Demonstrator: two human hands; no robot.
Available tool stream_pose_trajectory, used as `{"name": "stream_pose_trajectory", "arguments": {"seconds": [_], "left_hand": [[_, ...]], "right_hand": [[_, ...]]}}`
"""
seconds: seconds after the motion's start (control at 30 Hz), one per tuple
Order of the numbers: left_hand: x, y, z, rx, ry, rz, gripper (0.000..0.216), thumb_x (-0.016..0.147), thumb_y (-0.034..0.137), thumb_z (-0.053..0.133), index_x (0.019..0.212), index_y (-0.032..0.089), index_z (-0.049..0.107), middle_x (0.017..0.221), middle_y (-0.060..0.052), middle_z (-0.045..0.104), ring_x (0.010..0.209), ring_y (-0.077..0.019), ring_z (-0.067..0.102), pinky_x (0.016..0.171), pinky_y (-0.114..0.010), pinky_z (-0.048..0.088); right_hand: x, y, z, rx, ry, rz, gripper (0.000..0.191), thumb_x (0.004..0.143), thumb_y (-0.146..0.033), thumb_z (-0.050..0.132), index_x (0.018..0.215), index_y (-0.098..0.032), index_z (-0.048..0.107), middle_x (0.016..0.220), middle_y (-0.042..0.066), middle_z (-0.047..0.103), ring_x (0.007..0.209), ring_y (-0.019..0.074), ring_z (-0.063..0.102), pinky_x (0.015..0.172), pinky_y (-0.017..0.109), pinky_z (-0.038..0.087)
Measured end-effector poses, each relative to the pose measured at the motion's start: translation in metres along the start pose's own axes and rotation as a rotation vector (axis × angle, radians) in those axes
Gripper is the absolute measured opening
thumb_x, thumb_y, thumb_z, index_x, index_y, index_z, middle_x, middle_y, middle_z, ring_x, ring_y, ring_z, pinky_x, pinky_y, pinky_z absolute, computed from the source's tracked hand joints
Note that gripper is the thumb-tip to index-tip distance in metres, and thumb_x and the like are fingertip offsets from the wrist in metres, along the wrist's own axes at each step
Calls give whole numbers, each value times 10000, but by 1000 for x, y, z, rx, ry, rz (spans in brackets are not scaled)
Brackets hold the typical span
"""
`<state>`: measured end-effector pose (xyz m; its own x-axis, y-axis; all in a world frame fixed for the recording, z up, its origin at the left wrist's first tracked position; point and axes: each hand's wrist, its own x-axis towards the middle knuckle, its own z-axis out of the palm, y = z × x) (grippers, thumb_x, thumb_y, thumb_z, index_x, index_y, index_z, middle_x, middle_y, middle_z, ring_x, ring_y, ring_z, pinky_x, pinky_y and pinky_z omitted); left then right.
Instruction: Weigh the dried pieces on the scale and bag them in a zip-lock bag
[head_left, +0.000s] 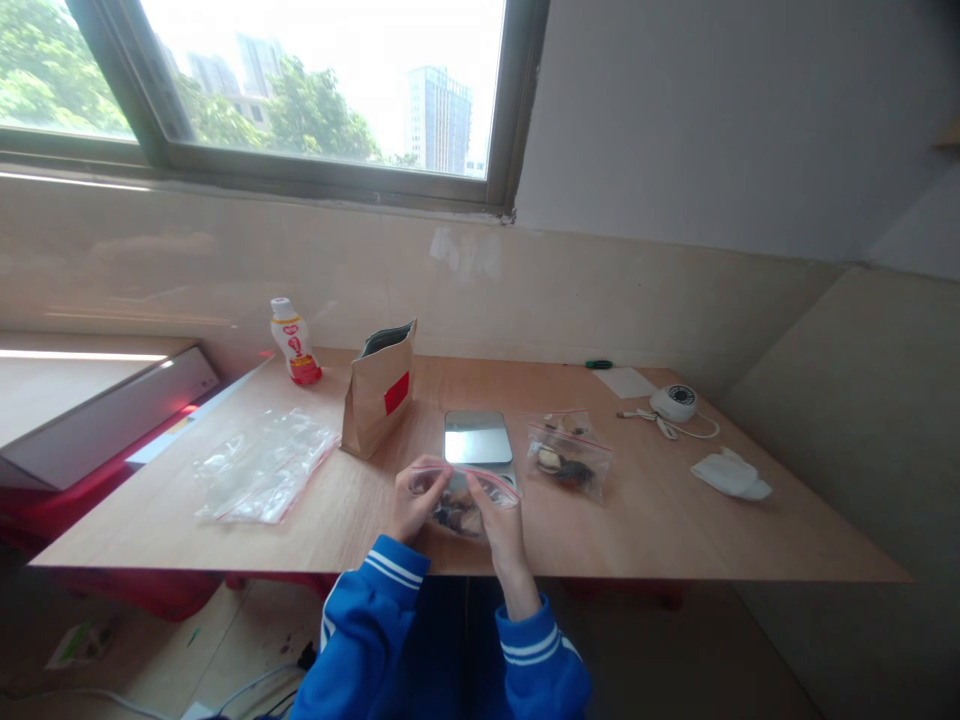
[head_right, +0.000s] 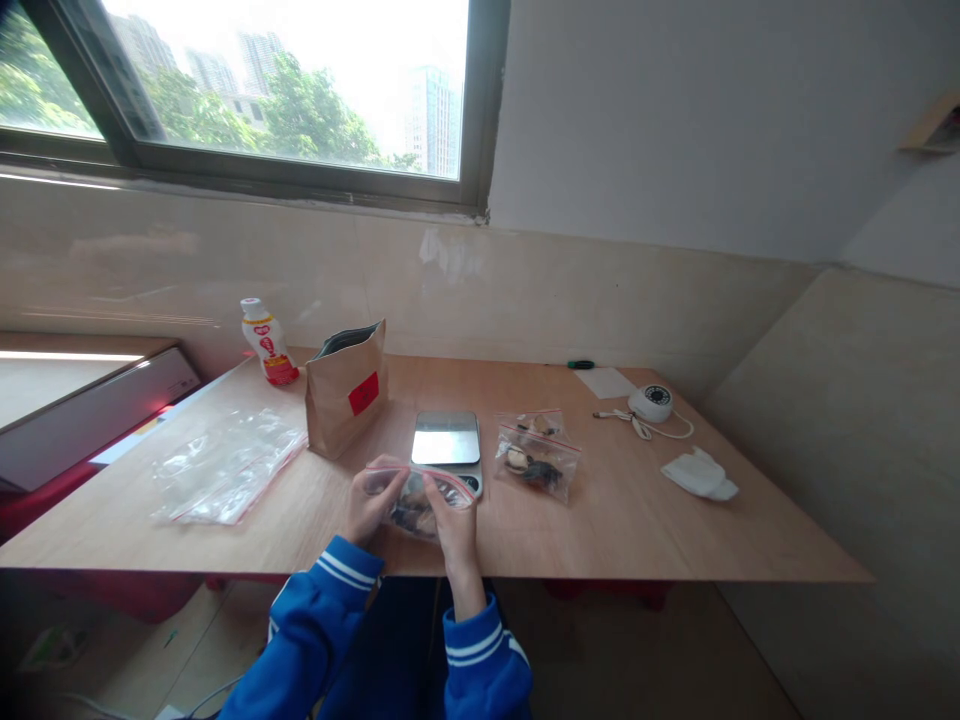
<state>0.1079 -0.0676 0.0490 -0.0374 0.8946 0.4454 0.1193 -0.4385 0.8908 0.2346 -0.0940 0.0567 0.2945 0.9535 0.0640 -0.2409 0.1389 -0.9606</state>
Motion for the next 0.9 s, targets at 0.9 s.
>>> {"name": "stream_pose_trajectory", "arguments": {"seconds": [0.9], "left_hand": [[-1, -8, -1, 136, 150, 89, 176, 798, 337, 638, 786, 167, 680, 731, -29, 647, 658, -143, 616, 577, -235, 477]], "right_hand": [[-1, 3, -16, -105, -50, -77, 356, 771, -431, 671, 1006, -165, 672, 961, 68, 714, 868, 207, 672, 812, 331, 533]]}}
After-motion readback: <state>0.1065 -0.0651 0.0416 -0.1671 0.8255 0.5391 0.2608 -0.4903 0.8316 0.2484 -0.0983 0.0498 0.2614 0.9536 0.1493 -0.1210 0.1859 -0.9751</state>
